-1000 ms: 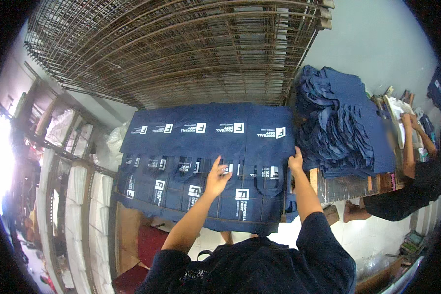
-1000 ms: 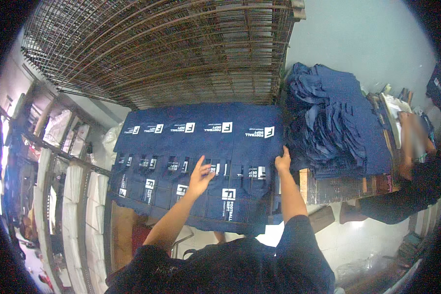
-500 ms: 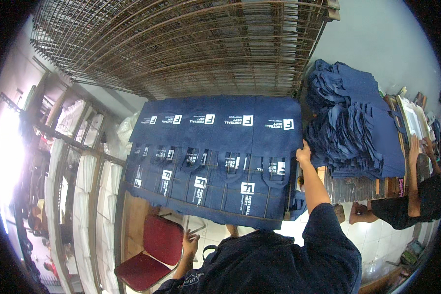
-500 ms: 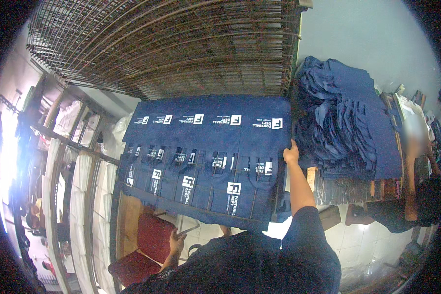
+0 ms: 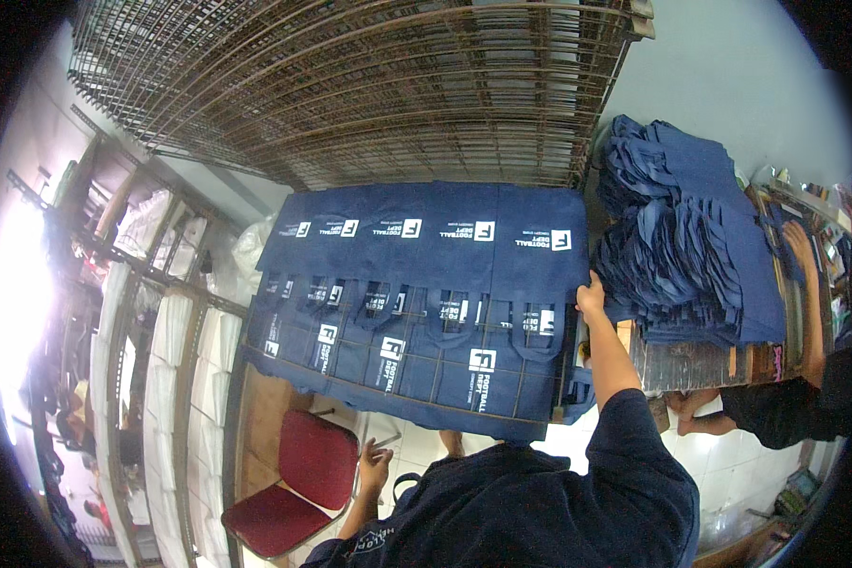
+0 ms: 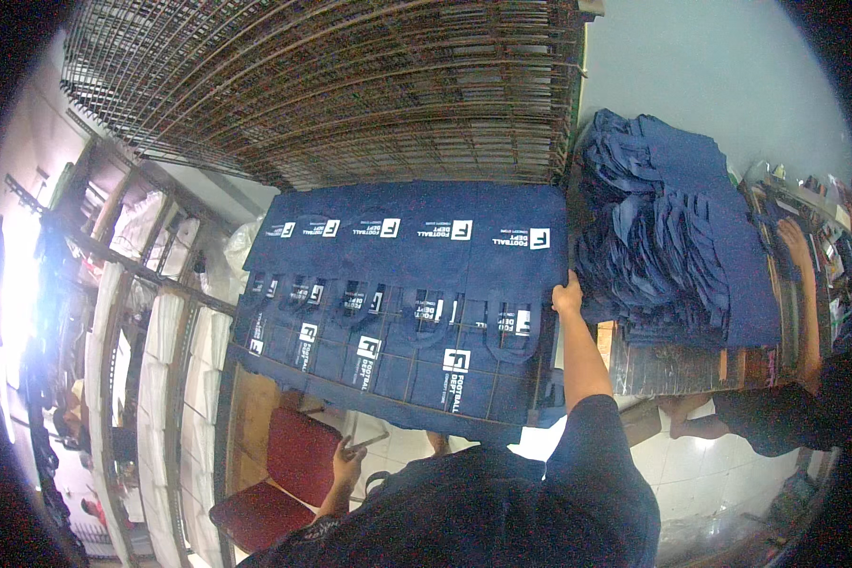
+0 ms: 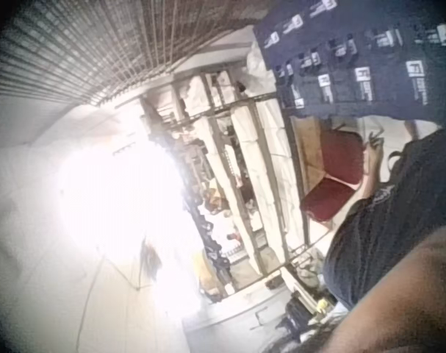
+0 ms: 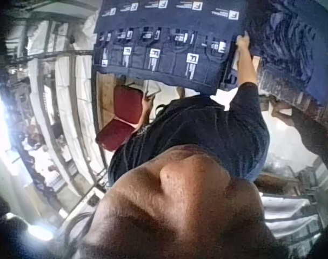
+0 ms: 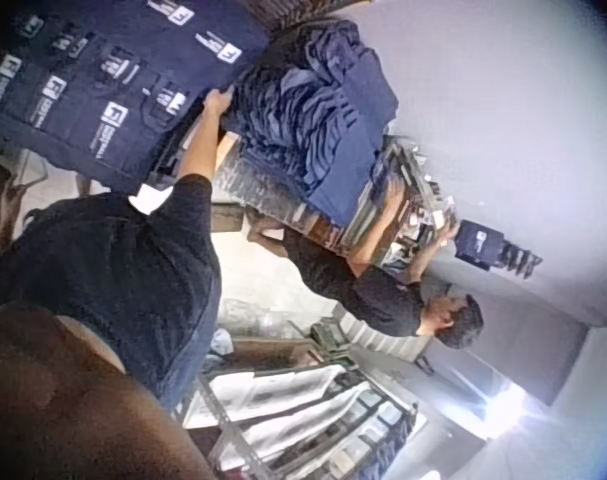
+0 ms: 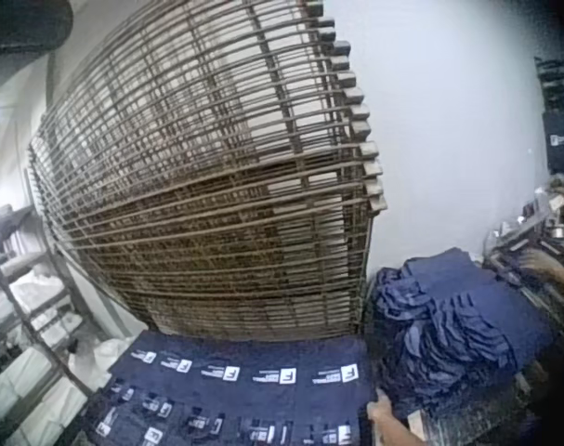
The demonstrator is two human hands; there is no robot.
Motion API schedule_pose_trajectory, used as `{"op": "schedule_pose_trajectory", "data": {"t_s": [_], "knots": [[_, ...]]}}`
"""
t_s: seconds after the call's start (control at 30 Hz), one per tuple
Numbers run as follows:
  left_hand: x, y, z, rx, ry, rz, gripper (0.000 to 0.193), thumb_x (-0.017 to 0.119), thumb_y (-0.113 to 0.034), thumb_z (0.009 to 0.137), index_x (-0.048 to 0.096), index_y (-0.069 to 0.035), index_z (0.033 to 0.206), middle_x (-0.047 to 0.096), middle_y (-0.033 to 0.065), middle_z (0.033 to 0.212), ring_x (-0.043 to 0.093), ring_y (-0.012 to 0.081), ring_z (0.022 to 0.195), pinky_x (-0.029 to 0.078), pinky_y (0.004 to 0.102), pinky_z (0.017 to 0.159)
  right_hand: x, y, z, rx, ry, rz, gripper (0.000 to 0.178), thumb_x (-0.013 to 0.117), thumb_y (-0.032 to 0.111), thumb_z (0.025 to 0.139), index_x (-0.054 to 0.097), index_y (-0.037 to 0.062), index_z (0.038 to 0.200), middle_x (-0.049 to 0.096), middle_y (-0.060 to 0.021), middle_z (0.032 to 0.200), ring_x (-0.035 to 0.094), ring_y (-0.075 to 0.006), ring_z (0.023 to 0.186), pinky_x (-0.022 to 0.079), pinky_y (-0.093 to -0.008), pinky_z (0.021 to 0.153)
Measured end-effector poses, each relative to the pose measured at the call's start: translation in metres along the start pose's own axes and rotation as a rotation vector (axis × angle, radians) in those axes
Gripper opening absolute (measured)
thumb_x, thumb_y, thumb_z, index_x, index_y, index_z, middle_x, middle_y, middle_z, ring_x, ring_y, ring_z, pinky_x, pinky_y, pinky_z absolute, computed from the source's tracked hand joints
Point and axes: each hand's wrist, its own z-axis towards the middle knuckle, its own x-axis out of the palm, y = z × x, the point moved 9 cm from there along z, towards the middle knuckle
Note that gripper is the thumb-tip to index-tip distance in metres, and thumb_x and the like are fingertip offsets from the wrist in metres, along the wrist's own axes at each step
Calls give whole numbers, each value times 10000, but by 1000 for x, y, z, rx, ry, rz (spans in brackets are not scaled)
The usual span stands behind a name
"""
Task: The person repeatedly picks up blue tote bags from a table, folds them, and places them into a neat stack. Another person is visible in the background performing similar folding actions.
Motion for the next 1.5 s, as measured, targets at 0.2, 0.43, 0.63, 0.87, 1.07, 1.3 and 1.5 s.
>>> {"op": "schedule_pose_trajectory", "data": {"t_s": [0.2, 0.43, 0.63, 0.87, 1.07, 1.3, 1.5], "knots": [[0, 2, 1, 2, 30, 41, 600, 682, -132, 745, 402, -40, 1268, 613, 125, 936, 593, 183, 814, 471, 291, 713, -8, 5, 2, -216, -198, -427, 526, 511, 106, 743, 419, 80, 1260, 548, -213, 1064, 567, -356, 941, 450, -439, 833], [2, -32, -7, 62, 37, -65, 602, 658, -66, 761, 363, -18, 1284, 601, 109, 921, 583, 171, 831, 461, 274, 734, -49, 93, -162, -794, -72, -92, 384, 598, 99, 759, 547, 83, 1139, 580, -102, 836, 567, -216, 697, 452, -322, 663], [17, -39, 7, 71, 103, -94, 567, 645, -28, 766, 379, -30, 1267, 592, 95, 897, 566, 145, 793, 446, 254, 695, -216, 71, -182, -744, -560, 661, 325, 501, 171, 894, 410, 17, 1165, 547, -110, 922, 545, -156, 718, 448, -263, 636], [63, -82, 54, 274, 186, -153, 538, 625, -35, 782, 386, -19, 1264, 576, 85, 881, 555, 137, 796, 448, 260, 723, -281, 46, -121, -183, -284, 1724, 694, 491, 515, 839, 238, 83, 1320, 386, -227, 1300, 495, -313, 1090, 436, -421, 862], [83, -153, 21, 357, 234, -124, 526, 626, -45, 793, 384, 4, 1257, 577, 86, 894, 557, 138, 812, 452, 262, 749, -292, 33, -86, -216, -308, 1463, 401, 597, 241, 748, 489, 79, 1099, 536, -106, 1102, 538, -253, 980, 442, -367, 835], [121, -276, -55, 526, 567, -180, 519, 649, -80, 791, 417, -46, 1253, 579, 108, 1044, 576, 155, 870, 455, 262, 785, -274, 148, -184, -551, -180, 1109, 462, 626, 15, 691, 419, 68, 1101, 499, -79, 1049, 498, -212, 971, 415, -358, 857], [197, -371, -184, 592, 1485, -129, 500, 589, -205, 843, 403, -81, 1290, 522, 98, 1182, 541, 179, 991, 436, 340, 841, -200, 211, -295, -738, -182, 931, 765, 622, 38, 719, 205, -10, 1358, 400, -124, 1255, 428, -217, 1092, 318, -348, 963]]}}
